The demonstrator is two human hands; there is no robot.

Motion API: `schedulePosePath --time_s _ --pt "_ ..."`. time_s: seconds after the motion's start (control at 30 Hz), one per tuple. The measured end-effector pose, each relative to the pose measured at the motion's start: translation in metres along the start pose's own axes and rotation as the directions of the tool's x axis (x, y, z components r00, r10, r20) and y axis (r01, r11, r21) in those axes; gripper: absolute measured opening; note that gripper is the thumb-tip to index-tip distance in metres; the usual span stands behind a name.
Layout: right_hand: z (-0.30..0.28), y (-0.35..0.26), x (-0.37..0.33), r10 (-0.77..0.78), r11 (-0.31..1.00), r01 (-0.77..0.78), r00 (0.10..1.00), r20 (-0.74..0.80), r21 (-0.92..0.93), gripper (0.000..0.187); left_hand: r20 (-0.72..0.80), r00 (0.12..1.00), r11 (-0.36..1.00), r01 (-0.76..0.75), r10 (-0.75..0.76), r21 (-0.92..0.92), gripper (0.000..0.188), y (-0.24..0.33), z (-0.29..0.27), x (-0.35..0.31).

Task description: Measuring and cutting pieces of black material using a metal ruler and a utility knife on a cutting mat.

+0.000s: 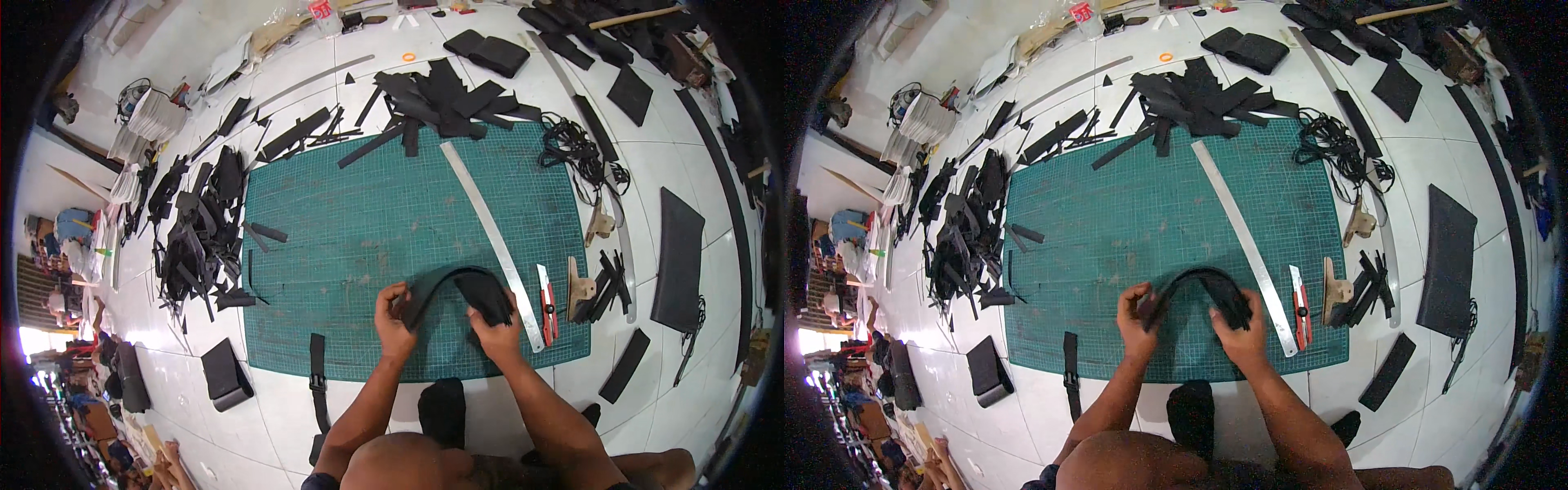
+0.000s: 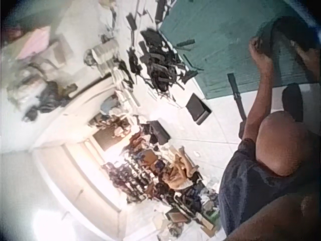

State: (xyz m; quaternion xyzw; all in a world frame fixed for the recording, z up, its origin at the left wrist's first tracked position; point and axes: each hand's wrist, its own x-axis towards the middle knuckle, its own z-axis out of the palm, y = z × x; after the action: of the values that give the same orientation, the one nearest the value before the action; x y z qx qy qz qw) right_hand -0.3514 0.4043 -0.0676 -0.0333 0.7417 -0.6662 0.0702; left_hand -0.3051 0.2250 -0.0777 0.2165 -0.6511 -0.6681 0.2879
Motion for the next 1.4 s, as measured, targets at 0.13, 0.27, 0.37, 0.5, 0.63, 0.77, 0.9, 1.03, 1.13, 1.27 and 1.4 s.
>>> schedulePosePath --time_s 0.13,0.27,0.37,0.5,0.63,0.77,0.9,1.03,1.13,1.27,1.4 --pt "-0.005 0.019 0.006 0.031 0.997 -0.034 0.999 -0.042 -0.066 0.031 0.095 0.995 0.997 0.036 -0.03 -0.063 0.02 0.005 0.006 0.01" --pt "-0.005 0.016 0.017 -0.115 0.969 0.11 0.993 -0.008 -0.22 0.035 0.114 0.988 0.995 0.104 -0.104 0.004 0.016 0.005 0.014 0.021" --pt "-0.005 0.012 0.016 -0.235 0.955 0.228 0.972 -0.015 -0.19 0.039 0.063 0.981 0.976 0.189 -0.183 -0.111 0.019 0.015 0.024 0.018" --pt "-0.001 0.012 0.01 0.032 0.991 -0.037 0.999 -0.035 -0.127 0.041 0.112 0.994 0.999 0.012 -0.016 0.042 0.027 0.002 0.017 0.01" --pt "-0.001 0.005 0.017 -0.027 0.999 0.027 0.999 -0.026 -0.035 0.036 0.1 0.988 0.992 0.115 -0.12 0.058 0.027 0.003 0.017 0.02" --pt "0.002 0.002 0.021 0.145 0.988 -0.147 0.989 -0.028 -0.044 0.03 0.071 0.983 0.983 0.164 -0.169 0.082 0.025 -0.007 0.012 0.017" --pt "0.002 0.001 0.02 -0.09 0.996 0.09 0.993 -0.081 -0.006 0.031 0.05 0.989 0.99 0.137 -0.138 0.022 0.023 0.014 0.021 0.016" --pt "-0.001 0.019 0.015 0.031 0.998 -0.033 0.999 -0.04 -0.045 0.034 0.057 0.998 0.996 -0.014 0.009 0.091 0.023 0.0 0.018 0.016" --pt "-0.004 0.025 0.022 -0.074 0.996 0.072 0.996 -0.047 -0.056 0.029 0.082 0.977 0.979 0.2 -0.196 -0.035 0.025 -0.006 0.014 0.02" --pt "-0.001 0.01 0.025 0.003 0.995 -0.007 0.999 -0.038 -0.097 0.027 0.074 0.979 0.975 0.178 -0.189 0.133 0.025 -0.006 0.017 0.02" --pt "0.004 0.006 0.019 0.032 0.999 -0.033 0.996 -0.089 -0.012 0.032 0.062 0.995 0.997 0.074 -0.075 0.014 0.025 0.001 0.023 0.019"
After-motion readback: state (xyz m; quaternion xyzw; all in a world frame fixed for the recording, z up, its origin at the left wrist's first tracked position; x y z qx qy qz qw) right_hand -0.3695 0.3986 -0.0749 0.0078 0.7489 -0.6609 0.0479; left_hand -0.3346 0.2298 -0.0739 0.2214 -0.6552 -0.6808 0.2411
